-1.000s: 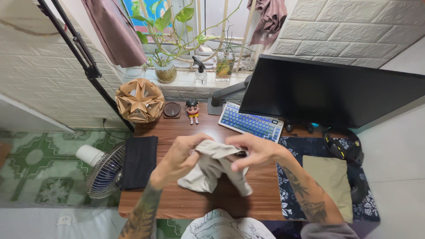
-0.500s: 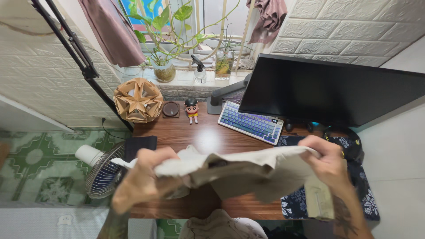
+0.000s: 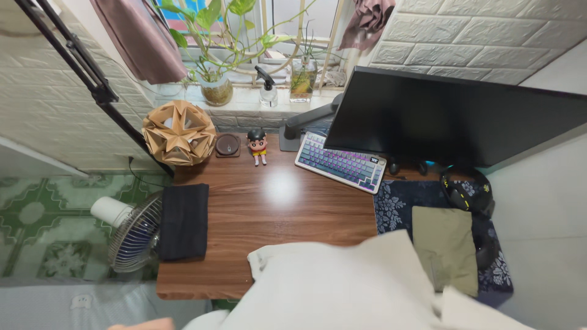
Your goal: The person folds a black shirt, a pair of khaki shorts, and two beige t-shirts by hand on a desk, stacking them together.
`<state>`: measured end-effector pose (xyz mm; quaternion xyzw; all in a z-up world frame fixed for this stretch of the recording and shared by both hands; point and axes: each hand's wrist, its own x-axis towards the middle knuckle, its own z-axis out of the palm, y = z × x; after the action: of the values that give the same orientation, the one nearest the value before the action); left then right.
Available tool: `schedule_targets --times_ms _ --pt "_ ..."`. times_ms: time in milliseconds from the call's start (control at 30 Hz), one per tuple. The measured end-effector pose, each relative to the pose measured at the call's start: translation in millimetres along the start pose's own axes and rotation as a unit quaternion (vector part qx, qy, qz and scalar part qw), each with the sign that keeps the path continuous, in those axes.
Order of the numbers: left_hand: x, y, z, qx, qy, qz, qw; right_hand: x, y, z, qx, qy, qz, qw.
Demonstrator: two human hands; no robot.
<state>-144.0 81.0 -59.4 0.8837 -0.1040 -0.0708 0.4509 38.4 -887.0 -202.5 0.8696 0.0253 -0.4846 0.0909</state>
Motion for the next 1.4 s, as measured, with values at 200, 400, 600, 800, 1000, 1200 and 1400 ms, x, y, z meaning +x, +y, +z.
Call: schedule_targets --times_ms 200,400,600,800,1000,1200,1400 --pt "20.3 -0.7 -35.5 0.063 0.079 -0.034 0.994 -205.7 -330.9 -161.0 0.312 0.531 -0.300 0.728" --pt "134.7 -66.9 10.3 0.067 0.160 -0.222 0.960 -12.9 -394.5 -202.1 0.293 0.523 -0.205 0.774" --pt "193.6 -190.1 96.6 0.093 0.235 -0.244 0.936 119.0 -456.5 -170.0 0.260 0.473 -0.157 0.827" --pt "151.2 -259.3 178.1 0.107 0.300 -0.242 0.916 179.7 -463.1 -76.1 0.337 0.407 -0.134 0.838" --pt "75.0 -349.3 281.2 0.066 0.224 -0.438 0.868 191.1 -431.6 29.7 0.356 0.255 0.020 0.899" --pt "68.7 -316.8 285.6 -0.118 0.271 -0.564 0.771 225.5 -426.5 76.3 0.451 0.358 0.147 0.804" --pt "84.9 -345.0 292.2 -0.443 0.336 -0.505 0.660 231.9 -439.5 50.5 0.521 0.281 0.148 0.792"
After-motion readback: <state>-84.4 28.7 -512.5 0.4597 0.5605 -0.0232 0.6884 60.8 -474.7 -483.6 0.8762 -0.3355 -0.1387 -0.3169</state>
